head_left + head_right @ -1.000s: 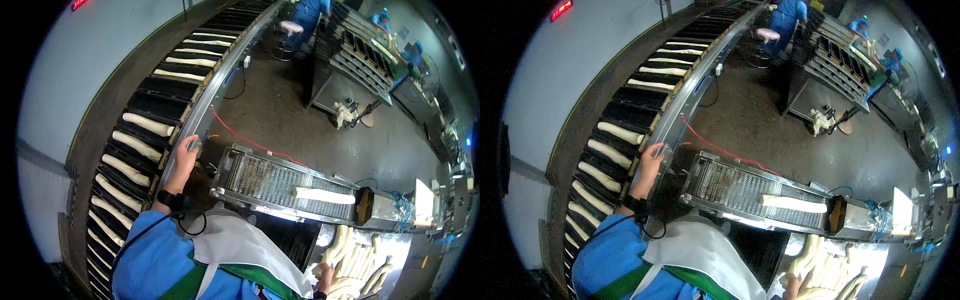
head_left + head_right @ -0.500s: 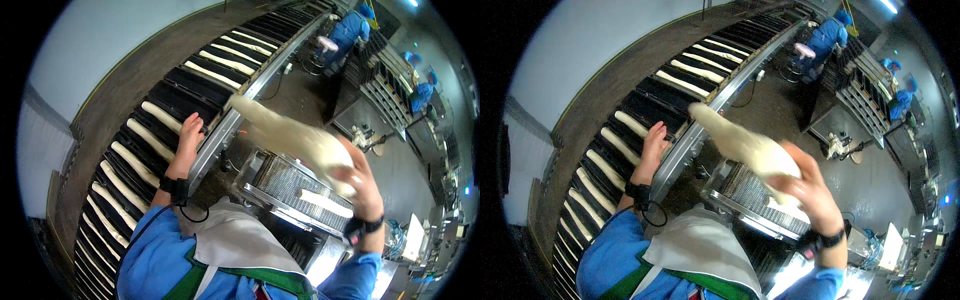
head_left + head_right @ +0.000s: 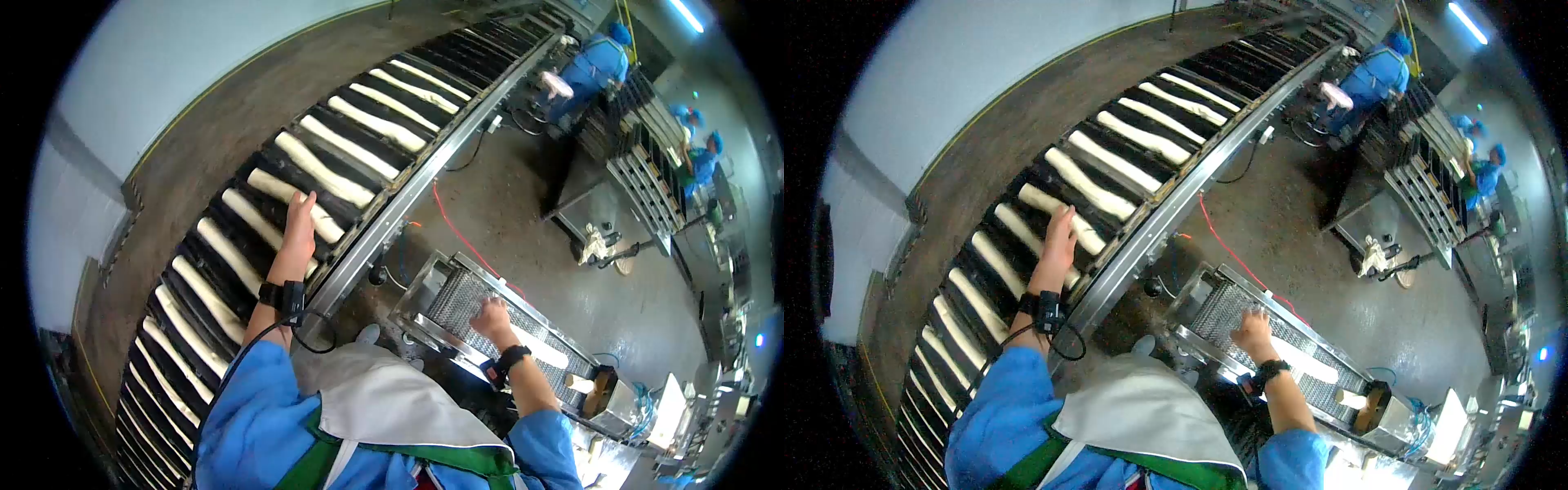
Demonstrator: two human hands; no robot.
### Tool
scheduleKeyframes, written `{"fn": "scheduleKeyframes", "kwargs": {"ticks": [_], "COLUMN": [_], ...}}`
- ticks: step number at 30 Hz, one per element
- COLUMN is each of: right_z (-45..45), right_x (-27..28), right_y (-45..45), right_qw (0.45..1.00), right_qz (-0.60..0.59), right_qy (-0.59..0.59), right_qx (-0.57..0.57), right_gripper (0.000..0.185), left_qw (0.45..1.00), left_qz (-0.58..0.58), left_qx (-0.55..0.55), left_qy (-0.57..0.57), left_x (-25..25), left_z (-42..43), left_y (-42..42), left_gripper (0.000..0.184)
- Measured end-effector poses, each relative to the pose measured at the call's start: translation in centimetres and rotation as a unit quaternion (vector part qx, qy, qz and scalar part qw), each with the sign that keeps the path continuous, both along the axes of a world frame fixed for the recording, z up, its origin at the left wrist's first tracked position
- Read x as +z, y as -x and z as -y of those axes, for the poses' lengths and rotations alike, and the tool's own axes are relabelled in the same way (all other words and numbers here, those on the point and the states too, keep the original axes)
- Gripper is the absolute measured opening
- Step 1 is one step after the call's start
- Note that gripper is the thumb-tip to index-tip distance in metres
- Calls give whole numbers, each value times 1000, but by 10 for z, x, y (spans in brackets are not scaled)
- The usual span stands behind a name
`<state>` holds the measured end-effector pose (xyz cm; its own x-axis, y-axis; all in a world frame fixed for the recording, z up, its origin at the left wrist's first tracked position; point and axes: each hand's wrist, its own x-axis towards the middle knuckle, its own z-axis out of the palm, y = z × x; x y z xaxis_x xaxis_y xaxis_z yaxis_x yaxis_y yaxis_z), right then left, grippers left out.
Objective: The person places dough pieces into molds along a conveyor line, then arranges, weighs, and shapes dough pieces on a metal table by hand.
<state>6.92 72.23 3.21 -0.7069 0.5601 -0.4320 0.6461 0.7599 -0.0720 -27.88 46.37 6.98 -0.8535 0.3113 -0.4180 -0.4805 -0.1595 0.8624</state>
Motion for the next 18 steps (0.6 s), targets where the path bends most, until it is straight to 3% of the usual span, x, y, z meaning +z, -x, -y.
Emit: {"fn": "scheduleKeyframes", "kwargs": {"ticks": [1, 2, 3, 4, 5, 7, 8, 9, 10, 11, 12, 13, 14, 15, 16, 17, 18], "right_z": [2, 11, 15, 24, 21, 20, 22, 14, 7, 1, -17, -34, -39, -39, -15, -19, 2], "right_x": [-8, -10, -6, 16, -3, 6, 21, 49, 59, 66, 58, 48, 64, 88, 146, 118, 144], "right_y": [-9, -19, -16, -11, -17, -11, -5, -6, -7, -10, -28, -52, -73, -105, -121, -165, -186], "right_qw": [997, 998, 998, 994, 993, 993, 994, 994, 994, 986, 957, 905, 828, 705, 676, 517, 399], "right_qz": [46, 32, 7, 56, 32, 25, 19, -10, -63, -116, -251, -383, -465, -567, -557, -665, -726], "right_qy": [-1, -24, -51, -90, -109, -117, -104, -106, -81, -52, -3, 47, 115, 237, 206, 216, 188], "right_qx": [-65, -39, -22, 28, 20, 24, 32, 31, -39, -104, -147, -180, -292, -354, -436, -493, -527], "right_gripper": [50, 52, 53, 55, 48, 39, 35, 34, 35, 36, 35, 34, 40, 35, 33, 30, 18], "left_qw": [999, 1000, 997, 999, 995, 993, 998, 996, 991, 993, 986, 977, 966, 960, 967, 972, 971], "left_qz": [-19, -5, -30, 6, 48, 42, -4, 41, 86, 8, 14, 4, -5, -18, -66, -112, -163], "left_qx": [-27, 3, -7, 2, 1, 68, 64, 82, 101, 107, 141, 169, 197, 211, 195, 178, 155], "left_qy": [11, 17, -67, 52, 93, 92, -17, -9, -2, 56, 84, 131, 166, 186, 149, 109, 78], "left_x": [-4, 17, -8, -11, 23, 3, -102, -71, -36, -98, -74, -37, -4, 24, 26, 28, -8], "left_z": [-2, -1, -3, -2, -9, -10, 17, 8, -1, 21, 17, 10, 5, -2, -3, -4, -3], "left_y": [2, -18, -1, -3, -17, -10, 43, 44, 43, 74, 69, 62, 56, 50, 41, 32, 52], "left_gripper": [78, 84, 86, 87, 88, 74, 76, 80, 84, 84, 81, 78, 75, 72, 68, 65, 58]}}
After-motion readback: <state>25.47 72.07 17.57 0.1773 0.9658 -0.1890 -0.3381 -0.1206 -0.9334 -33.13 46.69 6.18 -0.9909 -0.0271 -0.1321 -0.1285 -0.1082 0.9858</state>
